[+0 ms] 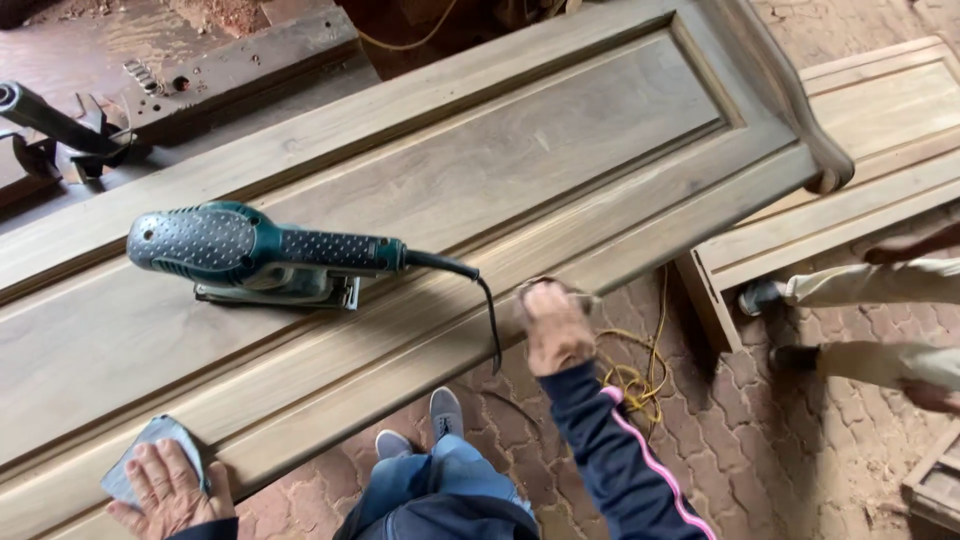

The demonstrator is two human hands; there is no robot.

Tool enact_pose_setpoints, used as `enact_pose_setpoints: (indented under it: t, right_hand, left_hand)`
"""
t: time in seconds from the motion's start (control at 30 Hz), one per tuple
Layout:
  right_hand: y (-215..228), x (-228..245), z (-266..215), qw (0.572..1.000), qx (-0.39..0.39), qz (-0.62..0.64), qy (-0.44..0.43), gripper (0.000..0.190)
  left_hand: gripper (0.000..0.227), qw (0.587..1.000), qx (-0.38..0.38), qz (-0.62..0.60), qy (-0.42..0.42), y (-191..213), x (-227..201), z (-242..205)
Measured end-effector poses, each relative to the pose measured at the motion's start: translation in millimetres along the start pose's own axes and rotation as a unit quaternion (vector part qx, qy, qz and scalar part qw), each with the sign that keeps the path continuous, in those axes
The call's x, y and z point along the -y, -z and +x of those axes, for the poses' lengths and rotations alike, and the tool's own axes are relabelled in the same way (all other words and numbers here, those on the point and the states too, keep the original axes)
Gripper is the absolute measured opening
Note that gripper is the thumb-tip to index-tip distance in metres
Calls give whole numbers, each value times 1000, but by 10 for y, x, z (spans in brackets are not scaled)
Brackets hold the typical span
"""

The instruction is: The recorder is sanding a large wooden panel manually using sandpaper and a cloth in a workshop setting.

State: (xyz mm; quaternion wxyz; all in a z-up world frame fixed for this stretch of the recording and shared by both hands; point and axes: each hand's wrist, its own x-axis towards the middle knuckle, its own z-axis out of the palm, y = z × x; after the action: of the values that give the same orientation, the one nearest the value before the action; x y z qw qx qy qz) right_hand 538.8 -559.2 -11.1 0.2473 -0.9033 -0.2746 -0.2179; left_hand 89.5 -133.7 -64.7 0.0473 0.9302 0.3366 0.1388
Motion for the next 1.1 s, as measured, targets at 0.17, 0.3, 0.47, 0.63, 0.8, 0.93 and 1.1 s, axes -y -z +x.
enact_pose_setpoints:
  t: [0.17, 0.3, 0.47, 0.63, 0.8, 0.93, 1.1]
  right_hand:
    - [-25, -284, -56, 993, -14, -65, 100, 14]
    - [11, -605, -15, 970, -92, -221, 46, 19]
    - [53, 892, -345, 994, -58, -78, 48, 27]
    - [-143, 465, -484, 994, -11, -38, 97, 21]
    - [-260, -488, -296, 985, 79, -132, -79, 16]
    - [-2, 343, -299, 996, 58, -62, -11, 18]
    - [-40, 558, -336, 992, 34, 69, 100, 43]
  left_hand:
    - [83, 1000, 12, 17, -6, 74, -85, 159]
    - [81, 999, 26, 22, -8, 163, -165, 202]
    - [81, 999, 10, -38, -38, 235, -226, 255]
    - [80, 999, 26, -20, -34, 307, -298, 230]
    - [80, 999, 10, -5, -45, 208, -202, 225]
    - [79, 999, -13, -6, -33, 192, -219, 237]
    - [79, 998, -40, 20, -39, 110, -140, 158]
